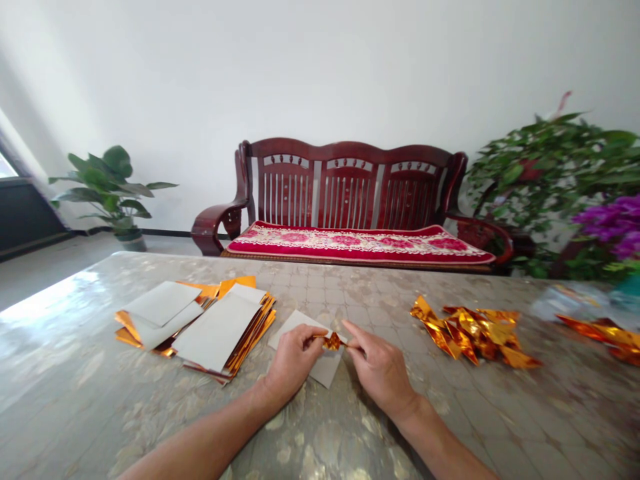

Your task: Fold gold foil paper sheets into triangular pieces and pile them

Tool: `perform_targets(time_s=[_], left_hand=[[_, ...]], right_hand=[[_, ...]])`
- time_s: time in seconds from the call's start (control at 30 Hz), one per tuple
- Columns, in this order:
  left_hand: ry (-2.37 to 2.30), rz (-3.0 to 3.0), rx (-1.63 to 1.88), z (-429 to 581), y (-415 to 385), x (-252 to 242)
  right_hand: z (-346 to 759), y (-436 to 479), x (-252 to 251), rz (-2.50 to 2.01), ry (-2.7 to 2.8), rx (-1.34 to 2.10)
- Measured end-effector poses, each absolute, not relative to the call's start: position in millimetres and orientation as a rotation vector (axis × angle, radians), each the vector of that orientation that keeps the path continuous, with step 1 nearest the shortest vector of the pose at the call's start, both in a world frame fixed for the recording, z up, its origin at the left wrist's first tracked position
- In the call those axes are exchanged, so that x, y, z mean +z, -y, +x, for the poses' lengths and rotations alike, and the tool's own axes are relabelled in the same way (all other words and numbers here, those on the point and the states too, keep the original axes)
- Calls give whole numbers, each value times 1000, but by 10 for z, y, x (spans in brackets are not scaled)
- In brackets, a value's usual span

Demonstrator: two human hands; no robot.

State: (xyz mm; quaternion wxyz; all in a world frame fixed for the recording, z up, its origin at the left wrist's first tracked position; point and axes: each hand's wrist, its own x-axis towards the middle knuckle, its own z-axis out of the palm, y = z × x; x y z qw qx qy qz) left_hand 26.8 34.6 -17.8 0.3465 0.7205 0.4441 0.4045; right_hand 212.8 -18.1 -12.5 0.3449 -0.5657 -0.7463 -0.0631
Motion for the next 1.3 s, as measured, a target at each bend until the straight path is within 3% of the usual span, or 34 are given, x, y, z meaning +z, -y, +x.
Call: perform_targets(time_s=[0.57,1.3], left_hand=[[-1076,1806,1039,295,-276,-127],[-1109,1638,986,311,-349,-174]], right_hand=[[2002,199,-66,-1359,1962,-14],[2192,109,-108,-1521,1869,-101]])
